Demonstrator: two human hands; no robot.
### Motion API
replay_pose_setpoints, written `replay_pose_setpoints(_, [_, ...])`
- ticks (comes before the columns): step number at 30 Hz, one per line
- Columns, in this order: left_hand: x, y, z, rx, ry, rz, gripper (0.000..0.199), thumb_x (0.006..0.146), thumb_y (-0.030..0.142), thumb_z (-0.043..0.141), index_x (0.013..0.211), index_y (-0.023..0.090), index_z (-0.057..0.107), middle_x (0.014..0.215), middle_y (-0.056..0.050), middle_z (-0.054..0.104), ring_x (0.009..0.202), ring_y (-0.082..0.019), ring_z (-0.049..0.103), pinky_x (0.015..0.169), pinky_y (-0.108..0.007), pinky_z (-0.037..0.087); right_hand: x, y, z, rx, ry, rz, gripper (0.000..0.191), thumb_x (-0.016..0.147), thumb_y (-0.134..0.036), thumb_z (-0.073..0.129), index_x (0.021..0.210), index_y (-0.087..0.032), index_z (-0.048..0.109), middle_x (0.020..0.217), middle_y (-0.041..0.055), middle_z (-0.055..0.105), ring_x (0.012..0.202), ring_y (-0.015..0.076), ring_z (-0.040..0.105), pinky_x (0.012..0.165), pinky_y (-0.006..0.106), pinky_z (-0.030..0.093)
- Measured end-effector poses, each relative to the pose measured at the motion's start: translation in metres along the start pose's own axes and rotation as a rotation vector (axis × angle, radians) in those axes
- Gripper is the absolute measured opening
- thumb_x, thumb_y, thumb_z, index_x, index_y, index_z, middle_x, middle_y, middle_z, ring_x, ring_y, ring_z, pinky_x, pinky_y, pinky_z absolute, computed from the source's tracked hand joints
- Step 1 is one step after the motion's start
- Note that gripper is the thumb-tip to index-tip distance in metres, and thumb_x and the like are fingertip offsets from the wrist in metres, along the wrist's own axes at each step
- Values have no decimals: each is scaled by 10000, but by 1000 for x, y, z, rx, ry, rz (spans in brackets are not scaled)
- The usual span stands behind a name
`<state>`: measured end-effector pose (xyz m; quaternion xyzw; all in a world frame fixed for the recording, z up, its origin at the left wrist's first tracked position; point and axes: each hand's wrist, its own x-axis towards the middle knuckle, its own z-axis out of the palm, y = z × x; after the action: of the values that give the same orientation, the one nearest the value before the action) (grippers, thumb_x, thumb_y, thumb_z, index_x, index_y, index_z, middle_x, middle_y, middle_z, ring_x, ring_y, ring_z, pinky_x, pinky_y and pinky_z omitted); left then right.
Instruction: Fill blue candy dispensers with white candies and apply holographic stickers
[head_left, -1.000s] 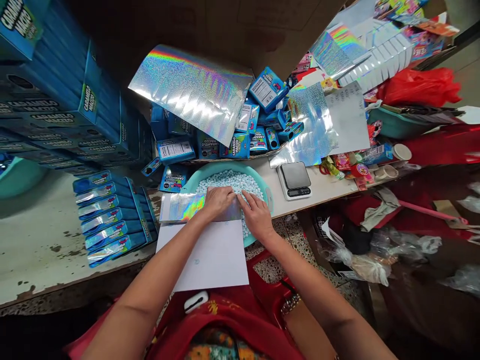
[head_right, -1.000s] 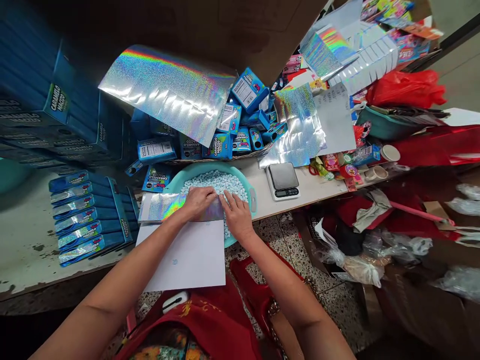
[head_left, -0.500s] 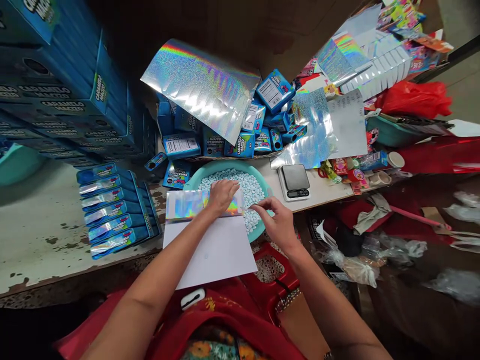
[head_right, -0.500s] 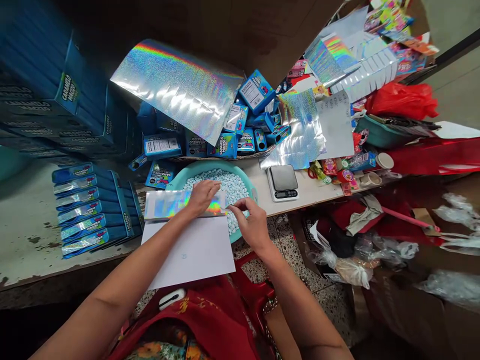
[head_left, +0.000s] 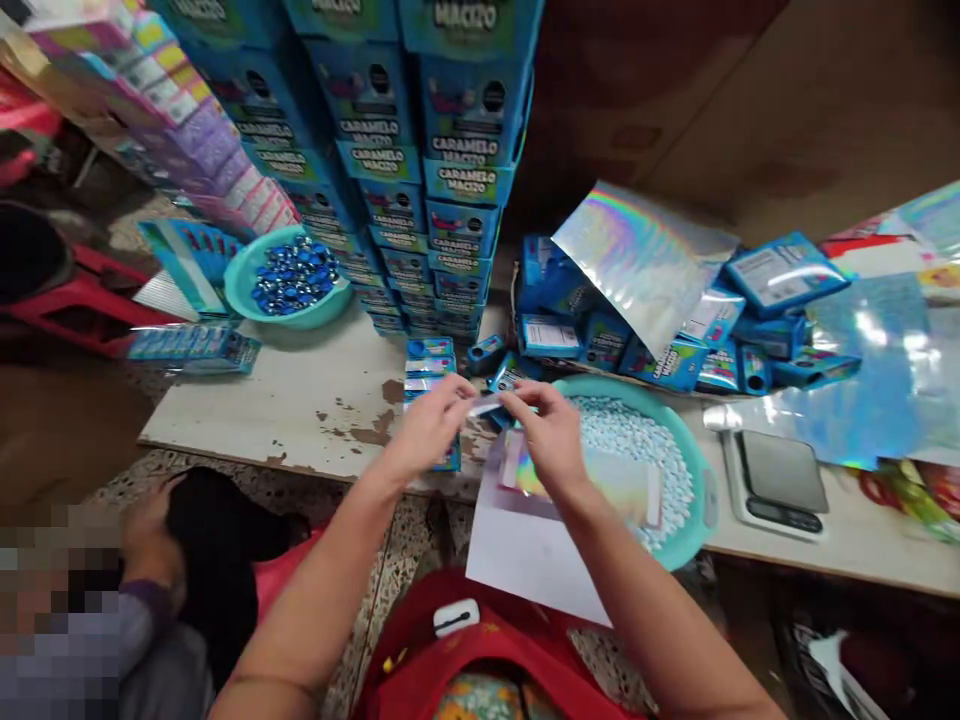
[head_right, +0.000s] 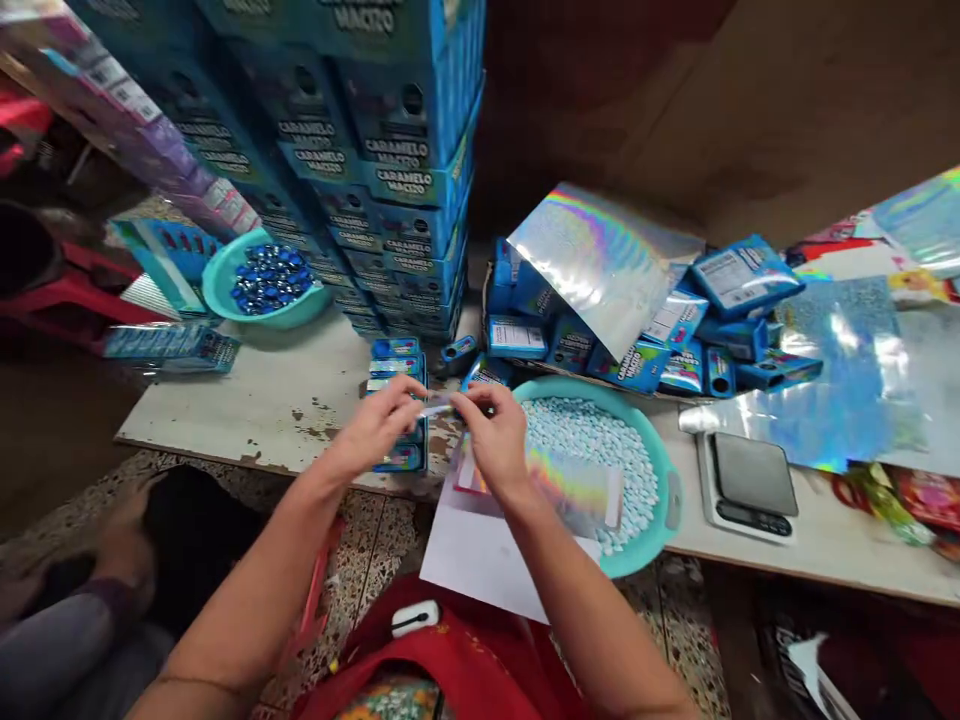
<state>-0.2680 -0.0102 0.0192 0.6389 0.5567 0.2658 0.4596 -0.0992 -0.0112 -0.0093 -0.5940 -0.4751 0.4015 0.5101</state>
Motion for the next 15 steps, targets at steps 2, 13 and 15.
replay_pose_setpoints(2, [10,-21,-43,-7,62,3,157,856,292,439,974,211,503,633,47,498,590,-114,470,555,-222,354,19,-2,49,-29,-11,-38,179,716,-363,690,667,-195,653,816,42,643,878,203,587,813,346,445])
replay_pose_setpoints(13, [92,-100,-102,66,15,11,102,765,195,432,852,176,480,636,29,491,633,-131,494,592,-240,393,80,44,148,-334,110,-197,212,717,-376,639,600,-200,627,808,70,571,874,227,510,823,372,434])
replay_pose_setpoints(15, [95,-113,-93,65,52,10,158,796,213,425,931,171,497,671,16,527,672,-144,528,638,-257,424,85,49,150,-338,125,-129,183,659,-358,683,628,-193,611,821,77,567,863,231,515,818,378,442])
